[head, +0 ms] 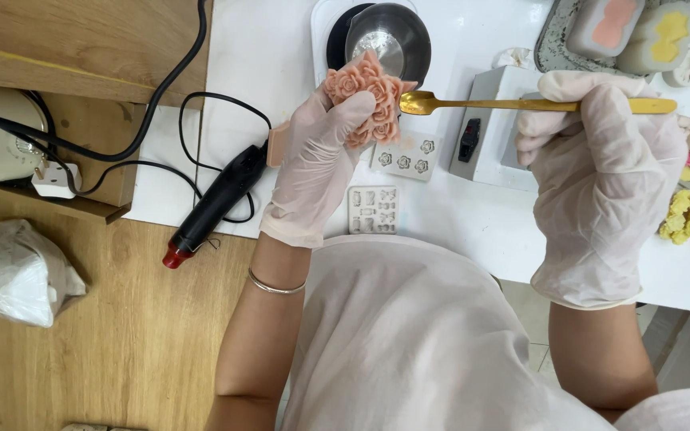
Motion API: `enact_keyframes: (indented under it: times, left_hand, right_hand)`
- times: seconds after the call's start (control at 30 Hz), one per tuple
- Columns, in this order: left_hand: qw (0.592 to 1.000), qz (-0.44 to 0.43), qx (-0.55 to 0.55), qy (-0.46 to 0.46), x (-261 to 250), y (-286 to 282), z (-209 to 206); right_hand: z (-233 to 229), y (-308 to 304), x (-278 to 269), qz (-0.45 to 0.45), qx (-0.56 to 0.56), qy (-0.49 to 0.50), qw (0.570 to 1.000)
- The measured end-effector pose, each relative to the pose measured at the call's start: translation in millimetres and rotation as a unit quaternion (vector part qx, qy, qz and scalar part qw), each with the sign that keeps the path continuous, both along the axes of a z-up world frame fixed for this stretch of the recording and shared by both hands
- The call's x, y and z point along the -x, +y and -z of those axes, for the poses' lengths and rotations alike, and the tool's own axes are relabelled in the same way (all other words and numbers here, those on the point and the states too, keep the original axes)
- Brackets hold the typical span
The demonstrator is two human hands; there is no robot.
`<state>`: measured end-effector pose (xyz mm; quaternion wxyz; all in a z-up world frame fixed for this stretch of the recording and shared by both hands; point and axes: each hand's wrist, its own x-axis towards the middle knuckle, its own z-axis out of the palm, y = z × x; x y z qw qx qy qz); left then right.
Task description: The recorder is applying melted wax to a group of pre-formed wax rose flowers using a small spoon to bond them together or add detail.
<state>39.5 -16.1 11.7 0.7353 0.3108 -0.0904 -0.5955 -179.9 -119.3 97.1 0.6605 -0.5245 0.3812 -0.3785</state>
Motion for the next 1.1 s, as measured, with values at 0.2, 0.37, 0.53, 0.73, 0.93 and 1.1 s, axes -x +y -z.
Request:
enact_keyframes:
  times: [0.2, 0.37, 0.53, 0.73, 0.93, 1.1]
  left_hand:
    - [1.0, -0.001, 0.012, -0.001, 3.2, -0.7, 4.1]
    - [0.999, -0.006, 0.021, 0.027, 5.1, -3.7, 7.9]
    - [0.998, -0.032, -0.004, -0.045, 8.0, -2.4, 0.7]
    - [0.99, -0.038, -0.001, -0.137, 8.9, 3.3, -16.3]
    - [0.977, -0.032, 0.05, -0.206, 13.8, 10.6, -16.9]
    - [0.977, -0.025, 0.037, -0.206, 17.2, 12.1, -20.8]
  right_hand:
    - [-7.2, 5.8, -2.1, -0.017, 0.045, 0.014, 0.999]
    - [-10.1, 6.7, -2.6, -0.02, 0.068, 0.023, 0.997]
    - [-15.5, 4.5, 0.0, -0.026, 0.072, 0.02, 0.997]
    - [-16.3, -7.4, 21.6, -0.011, -0.017, -0.022, 1.0]
    - [-10.2, -19.4, 28.7, -0.07, 0.028, 0.015, 0.997]
    - [-11.5, -21.2, 26.8, -0.068, 0.024, 0.024, 0.997]
